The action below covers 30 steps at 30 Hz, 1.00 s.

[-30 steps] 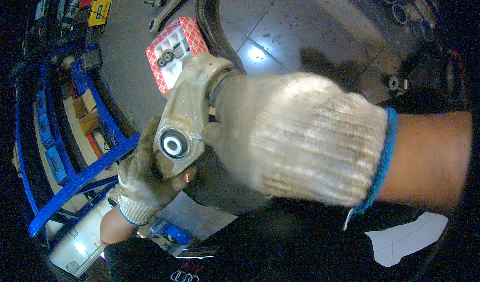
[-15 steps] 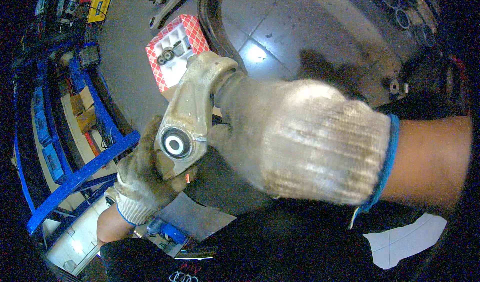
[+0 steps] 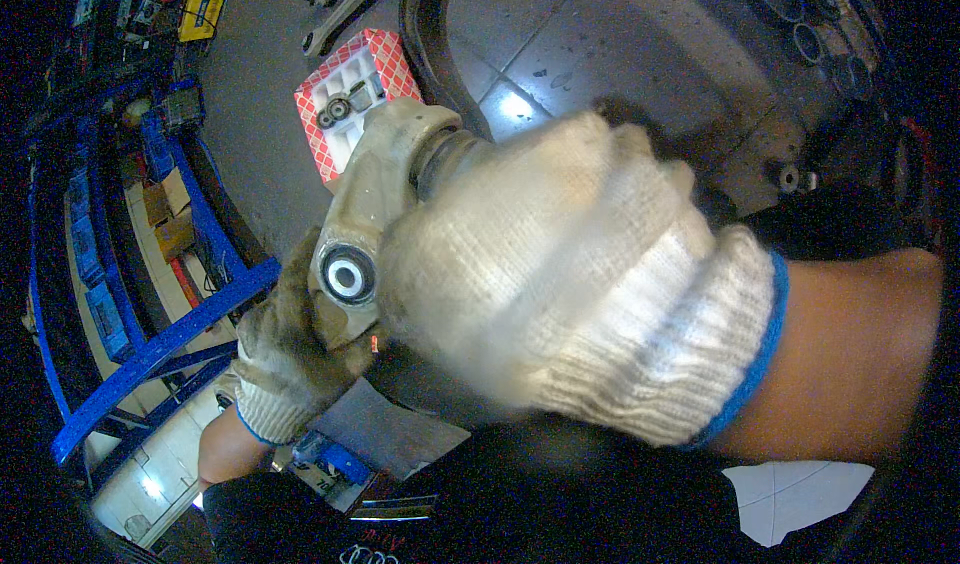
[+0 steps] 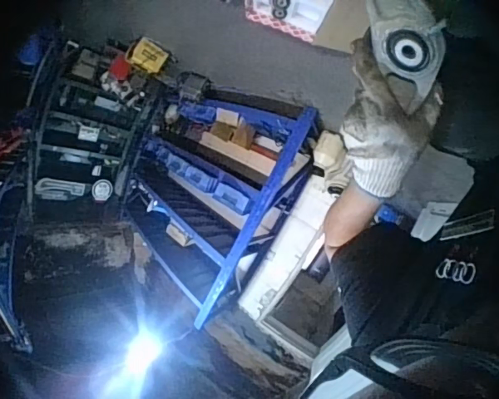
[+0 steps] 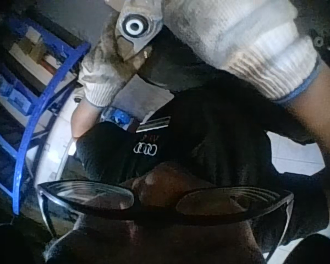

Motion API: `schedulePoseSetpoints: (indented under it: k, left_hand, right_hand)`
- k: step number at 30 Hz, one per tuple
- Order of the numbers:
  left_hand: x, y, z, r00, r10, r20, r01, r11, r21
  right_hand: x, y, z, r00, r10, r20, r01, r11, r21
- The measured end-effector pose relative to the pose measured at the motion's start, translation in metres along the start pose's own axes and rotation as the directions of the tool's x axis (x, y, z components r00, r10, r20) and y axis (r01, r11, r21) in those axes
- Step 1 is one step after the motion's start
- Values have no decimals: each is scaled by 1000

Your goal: The person uses a hydraulic press to install a cylindrical bushing into a curved metal control arm. After pressing, they remove the part and use a small metal tool to scrape and clean the bushing seating area on the control arm.

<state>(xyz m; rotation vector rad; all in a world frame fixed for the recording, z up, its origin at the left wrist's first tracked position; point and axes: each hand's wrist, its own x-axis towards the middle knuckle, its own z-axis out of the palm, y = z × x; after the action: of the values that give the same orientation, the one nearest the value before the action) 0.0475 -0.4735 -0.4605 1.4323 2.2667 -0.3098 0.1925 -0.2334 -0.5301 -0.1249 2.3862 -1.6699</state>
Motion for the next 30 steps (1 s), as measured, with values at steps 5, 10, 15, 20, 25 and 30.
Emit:
schedulePoseSetpoints:
  k: [5, 10, 15, 20, 25, 30]
  left_hand:
    - [-5, 7, 3, 995, -100, -25, 98, 993, -59]
    - [-5, 9, 4, 971, -226, 73, 232, 967, -100]
    - [-4, 1, 10, 996, -76, -48, 67, 985, -161]
    - [-6, -5, 9, 994, -113, -3, 111, 977, -182]
    - [-4, -12, 9, 999, -37, 14, 39, 969, -242]
    - [-5, -15, 10, 997, -66, 29, 71, 953, -293]
  right_hand:
    - [-3, 0, 0, 1000, -6, -18, 6, 1000, 16]
    - [1, 9, 1, 999, -22, -33, 23, 999, 38]
    - [4, 8, 1, 1000, -26, -11, 26, 997, 79]
    - [4, 5, 3, 1000, -29, -6, 29, 995, 91]
    - [2, 13, 9, 999, -31, 17, 27, 982, 185]
    - [14, -2, -8, 995, -12, 97, -15, 962, 273]
